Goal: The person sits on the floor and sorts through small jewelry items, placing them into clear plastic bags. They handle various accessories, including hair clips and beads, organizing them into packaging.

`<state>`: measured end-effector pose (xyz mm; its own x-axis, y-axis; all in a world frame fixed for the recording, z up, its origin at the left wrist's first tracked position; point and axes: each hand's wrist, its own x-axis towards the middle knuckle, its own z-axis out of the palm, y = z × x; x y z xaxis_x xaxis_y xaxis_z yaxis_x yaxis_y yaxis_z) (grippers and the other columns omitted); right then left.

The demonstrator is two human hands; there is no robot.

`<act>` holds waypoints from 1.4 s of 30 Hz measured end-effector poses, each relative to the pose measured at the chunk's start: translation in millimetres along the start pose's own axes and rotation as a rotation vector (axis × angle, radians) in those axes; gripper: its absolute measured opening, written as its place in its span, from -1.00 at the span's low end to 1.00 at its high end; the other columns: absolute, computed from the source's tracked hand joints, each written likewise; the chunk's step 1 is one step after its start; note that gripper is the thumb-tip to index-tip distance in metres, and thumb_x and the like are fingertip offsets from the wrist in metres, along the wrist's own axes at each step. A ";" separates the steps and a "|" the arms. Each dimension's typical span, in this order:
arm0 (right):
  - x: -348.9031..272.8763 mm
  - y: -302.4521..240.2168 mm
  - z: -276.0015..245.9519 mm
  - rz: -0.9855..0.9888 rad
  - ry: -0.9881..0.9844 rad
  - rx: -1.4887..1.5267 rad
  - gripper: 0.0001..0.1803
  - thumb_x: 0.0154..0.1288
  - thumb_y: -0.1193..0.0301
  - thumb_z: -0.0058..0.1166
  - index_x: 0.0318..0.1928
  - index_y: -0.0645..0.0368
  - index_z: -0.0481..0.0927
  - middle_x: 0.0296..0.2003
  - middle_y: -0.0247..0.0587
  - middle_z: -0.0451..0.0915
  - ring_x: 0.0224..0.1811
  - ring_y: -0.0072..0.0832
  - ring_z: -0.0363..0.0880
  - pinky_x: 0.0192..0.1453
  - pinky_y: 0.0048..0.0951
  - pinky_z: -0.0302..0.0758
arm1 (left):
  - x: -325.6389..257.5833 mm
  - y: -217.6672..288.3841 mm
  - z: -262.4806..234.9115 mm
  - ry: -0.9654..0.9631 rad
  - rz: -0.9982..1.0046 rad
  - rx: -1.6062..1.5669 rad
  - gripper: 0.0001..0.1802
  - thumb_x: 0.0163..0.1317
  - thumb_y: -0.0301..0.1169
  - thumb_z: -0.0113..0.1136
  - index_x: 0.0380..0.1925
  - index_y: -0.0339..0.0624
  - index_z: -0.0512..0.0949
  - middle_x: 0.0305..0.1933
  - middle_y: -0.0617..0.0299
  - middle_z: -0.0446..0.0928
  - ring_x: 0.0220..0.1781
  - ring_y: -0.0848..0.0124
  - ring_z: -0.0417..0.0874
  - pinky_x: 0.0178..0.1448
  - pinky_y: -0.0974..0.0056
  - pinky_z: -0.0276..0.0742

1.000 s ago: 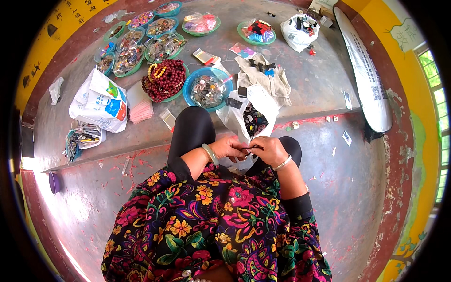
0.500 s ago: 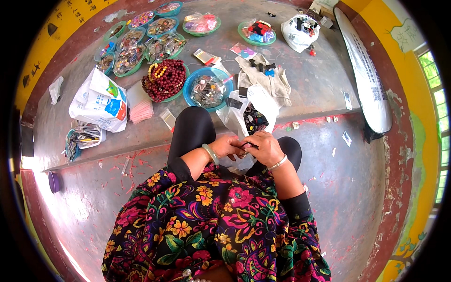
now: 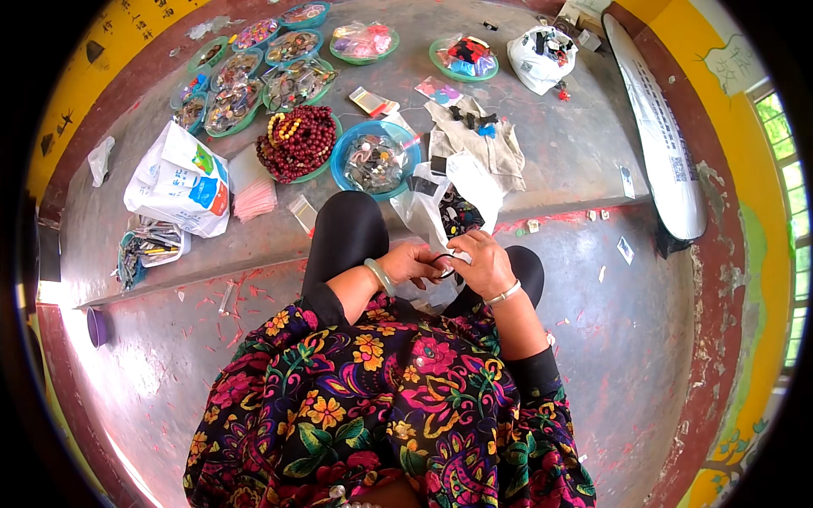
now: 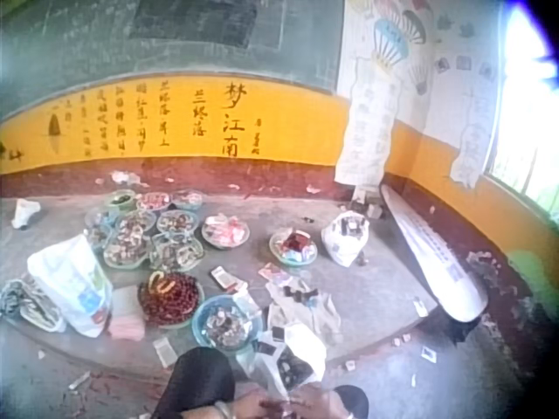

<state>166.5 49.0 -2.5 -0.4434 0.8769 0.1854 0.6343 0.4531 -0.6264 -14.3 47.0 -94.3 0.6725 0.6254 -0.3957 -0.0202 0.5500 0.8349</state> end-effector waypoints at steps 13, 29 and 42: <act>0.4 5.9 5.1 -0.246 0.048 -0.181 -0.96 -0.08 0.47 0.06 -0.52 0.15 0.54 -0.53 -0.23 0.48 -0.42 -0.26 0.46 -0.29 -0.32 0.37 | -3.1 4.2 4.1 -0.086 0.070 -0.306 -0.70 0.25 -0.27 -0.02 -0.12 -0.22 0.47 -0.30 0.25 0.53 -0.20 0.43 0.59 -0.14 0.40 0.55; 4.6 2.7 9.7 -0.307 0.046 -0.189 -0.93 -0.11 0.45 0.09 -0.52 0.11 0.60 -0.12 -0.18 0.49 0.04 -0.19 0.37 -0.01 -0.26 0.34 | -8.4 7.9 5.6 0.025 0.107 -0.171 -0.66 0.28 -0.22 -0.11 -0.12 -0.23 0.46 -0.21 0.22 0.54 -0.13 0.45 0.56 -0.33 0.38 0.55; 0.3 16.7 17.9 -0.106 0.065 0.107 -0.78 -0.13 0.58 0.13 -0.37 0.11 0.63 -0.06 -0.10 0.47 0.11 -0.10 0.32 0.12 -0.24 0.32 | -6.5 7.8 2.0 0.052 0.139 -0.263 -0.61 0.30 -0.16 -0.16 -0.05 -0.19 0.43 -0.14 0.27 0.50 -0.10 0.49 0.53 -0.20 0.36 0.54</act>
<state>165.6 54.0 -26.5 -0.4604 0.8352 0.3009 0.5135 0.5270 -0.6772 -17.3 46.1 -84.4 0.6111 0.7286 -0.3095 -0.3050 0.5775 0.7573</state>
